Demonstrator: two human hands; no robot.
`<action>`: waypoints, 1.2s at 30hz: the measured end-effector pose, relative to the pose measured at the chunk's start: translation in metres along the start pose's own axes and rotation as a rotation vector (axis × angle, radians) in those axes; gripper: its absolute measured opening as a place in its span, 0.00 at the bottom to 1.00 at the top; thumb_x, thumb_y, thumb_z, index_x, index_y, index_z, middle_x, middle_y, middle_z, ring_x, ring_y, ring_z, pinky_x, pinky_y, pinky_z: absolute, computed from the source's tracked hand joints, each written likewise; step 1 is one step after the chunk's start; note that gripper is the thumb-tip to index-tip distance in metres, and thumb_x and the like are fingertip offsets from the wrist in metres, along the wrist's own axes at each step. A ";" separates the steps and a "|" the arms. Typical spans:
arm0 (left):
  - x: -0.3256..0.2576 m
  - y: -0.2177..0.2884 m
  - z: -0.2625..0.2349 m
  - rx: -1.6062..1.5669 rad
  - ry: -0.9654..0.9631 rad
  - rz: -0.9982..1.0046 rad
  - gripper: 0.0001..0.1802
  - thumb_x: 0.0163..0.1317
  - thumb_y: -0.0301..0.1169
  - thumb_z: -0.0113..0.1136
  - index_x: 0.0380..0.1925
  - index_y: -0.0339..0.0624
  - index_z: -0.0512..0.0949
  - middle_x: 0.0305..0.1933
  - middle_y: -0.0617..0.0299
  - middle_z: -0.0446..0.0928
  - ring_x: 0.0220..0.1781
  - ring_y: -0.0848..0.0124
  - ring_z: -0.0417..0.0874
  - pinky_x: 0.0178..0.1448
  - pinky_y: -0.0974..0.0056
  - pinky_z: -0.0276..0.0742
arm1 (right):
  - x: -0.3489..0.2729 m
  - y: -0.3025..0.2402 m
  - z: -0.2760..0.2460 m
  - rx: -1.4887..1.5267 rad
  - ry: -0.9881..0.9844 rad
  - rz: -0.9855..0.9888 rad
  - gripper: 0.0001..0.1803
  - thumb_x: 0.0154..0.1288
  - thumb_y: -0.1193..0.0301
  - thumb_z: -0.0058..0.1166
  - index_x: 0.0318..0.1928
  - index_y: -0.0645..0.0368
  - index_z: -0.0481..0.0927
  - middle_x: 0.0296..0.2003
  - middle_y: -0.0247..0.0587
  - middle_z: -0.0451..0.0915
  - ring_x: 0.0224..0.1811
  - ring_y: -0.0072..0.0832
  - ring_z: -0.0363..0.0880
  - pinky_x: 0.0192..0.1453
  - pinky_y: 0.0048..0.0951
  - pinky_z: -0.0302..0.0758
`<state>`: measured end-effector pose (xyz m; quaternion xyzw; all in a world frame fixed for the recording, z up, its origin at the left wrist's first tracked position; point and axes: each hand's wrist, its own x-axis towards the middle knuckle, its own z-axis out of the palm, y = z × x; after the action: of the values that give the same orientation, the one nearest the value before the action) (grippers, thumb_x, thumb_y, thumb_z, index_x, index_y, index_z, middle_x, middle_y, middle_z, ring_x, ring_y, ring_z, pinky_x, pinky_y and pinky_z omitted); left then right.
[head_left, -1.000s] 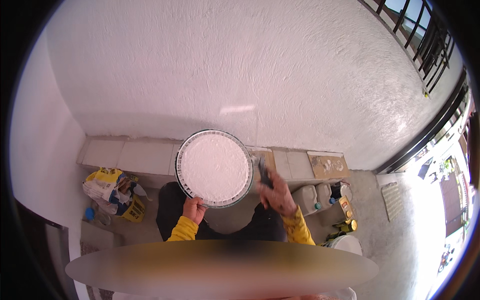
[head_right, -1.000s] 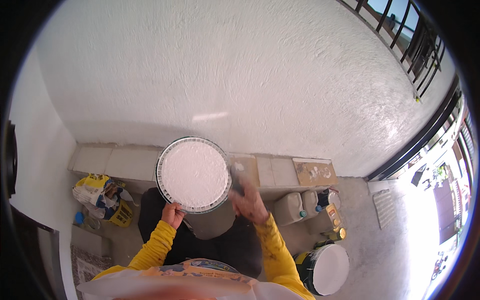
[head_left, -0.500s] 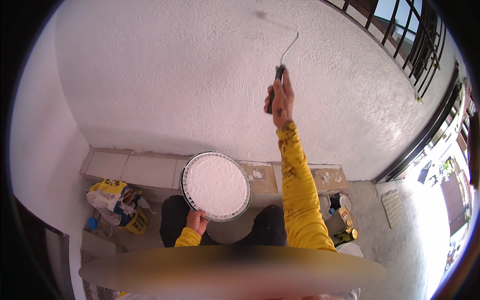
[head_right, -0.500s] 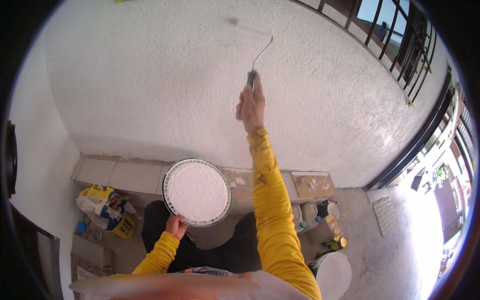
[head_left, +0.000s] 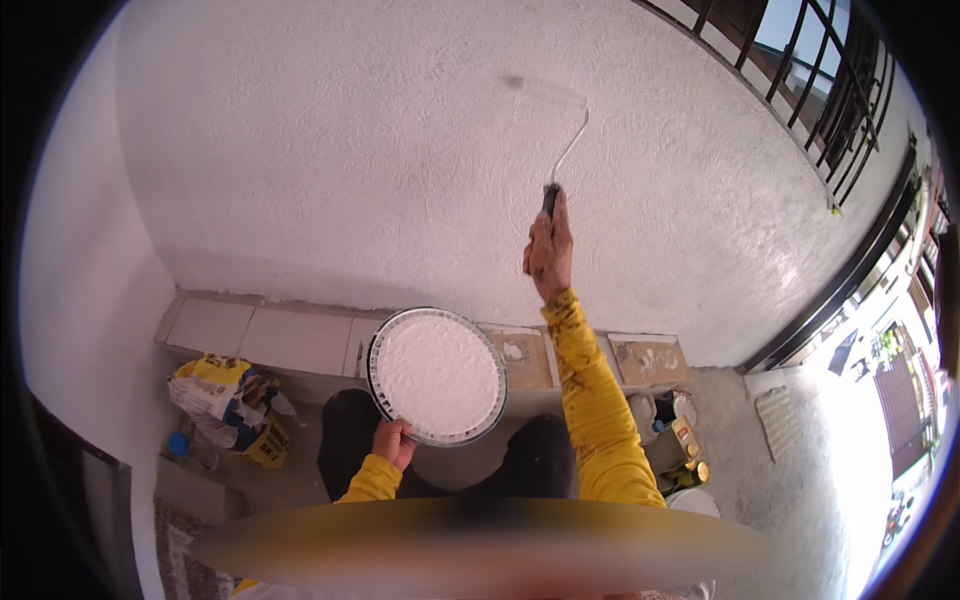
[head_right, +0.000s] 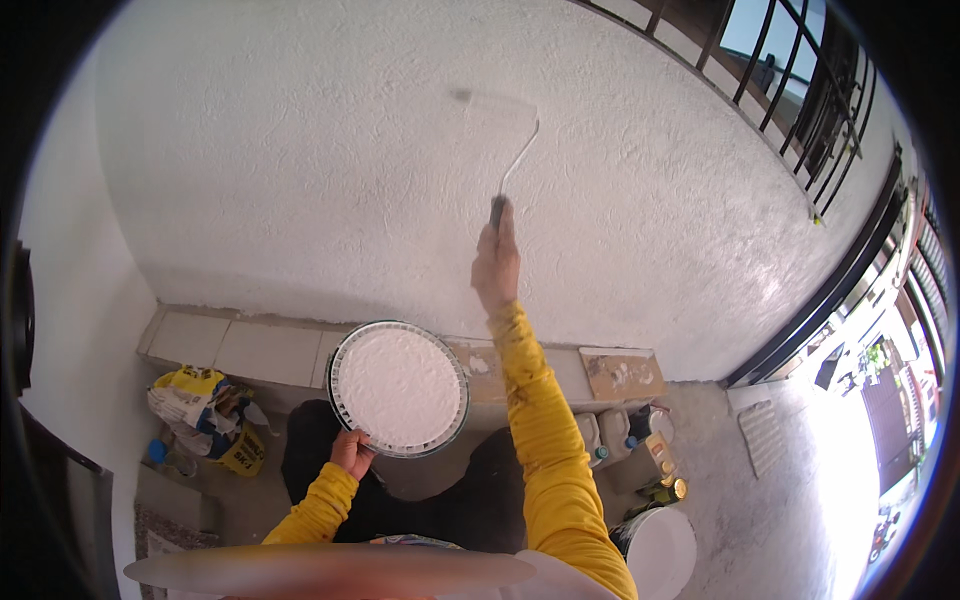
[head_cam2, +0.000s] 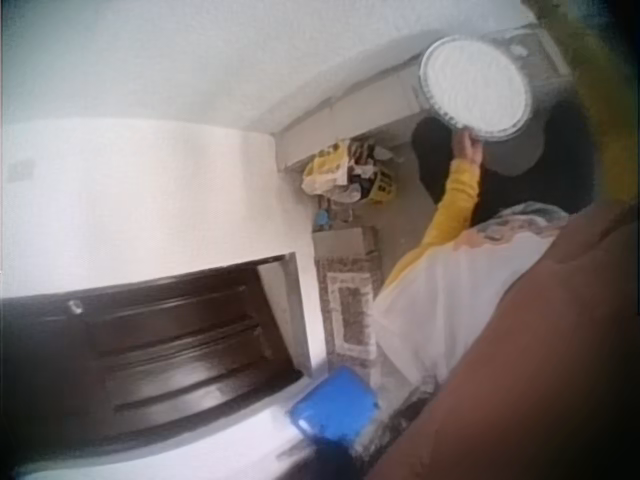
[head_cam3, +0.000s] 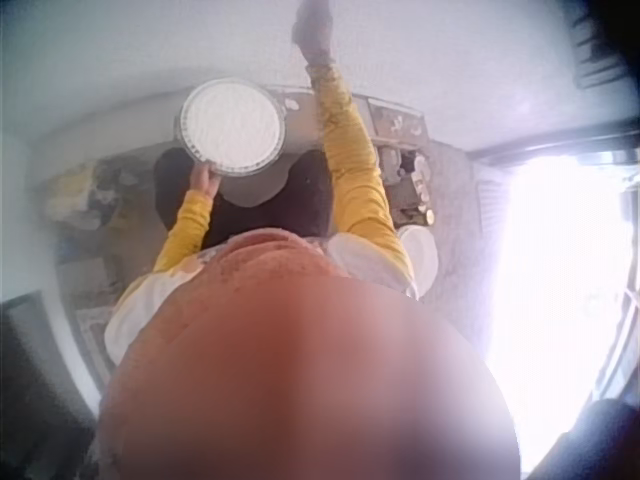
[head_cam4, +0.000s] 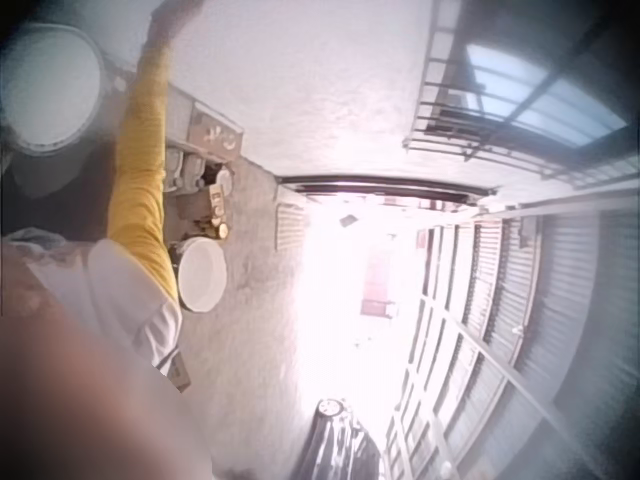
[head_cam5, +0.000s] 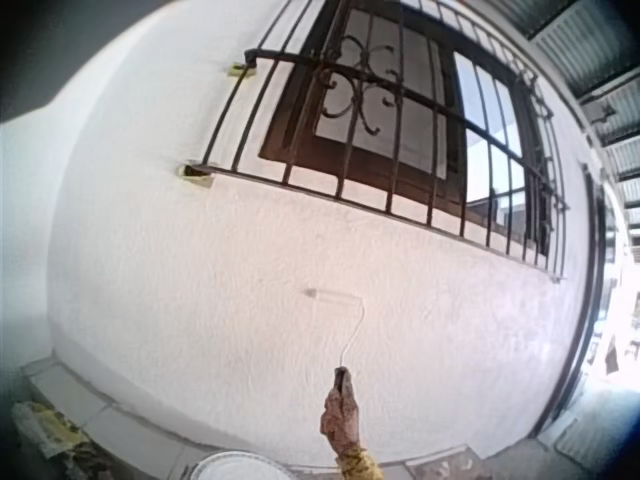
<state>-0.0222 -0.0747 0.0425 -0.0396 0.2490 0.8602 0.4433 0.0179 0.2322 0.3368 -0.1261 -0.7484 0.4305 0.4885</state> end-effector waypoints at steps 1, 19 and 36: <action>0.002 -0.001 -0.001 -0.002 -0.003 0.001 0.35 0.46 0.11 0.44 0.59 0.39 0.70 0.57 0.59 0.76 0.53 0.63 0.79 0.55 0.60 0.81 | 0.023 -0.015 0.001 -0.016 0.007 -0.059 0.32 0.78 0.66 0.39 0.77 0.53 0.50 0.31 0.33 0.67 0.26 0.17 0.63 0.27 0.21 0.71; 0.011 -0.008 -0.019 -0.011 0.005 -0.015 0.31 0.45 0.12 0.47 0.54 0.40 0.75 0.53 0.59 0.78 0.56 0.61 0.78 0.64 0.53 0.76 | 0.152 -0.107 -0.009 0.123 0.000 -0.146 0.27 0.77 0.54 0.43 0.69 0.53 0.60 0.26 0.29 0.66 0.15 0.14 0.64 0.12 0.21 0.70; 0.001 -0.002 -0.013 0.027 0.101 -0.003 0.22 0.45 0.14 0.49 0.43 0.36 0.77 0.46 0.60 0.81 0.48 0.62 0.80 0.61 0.56 0.76 | 0.161 -0.100 -0.013 -0.058 -0.002 -0.169 0.31 0.79 0.57 0.34 0.74 0.58 0.51 0.24 0.32 0.68 0.16 0.16 0.62 0.15 0.24 0.67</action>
<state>-0.0236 -0.0789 0.0303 -0.0775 0.2828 0.8530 0.4318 -0.0275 0.2772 0.5158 -0.0761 -0.7690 0.3663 0.5183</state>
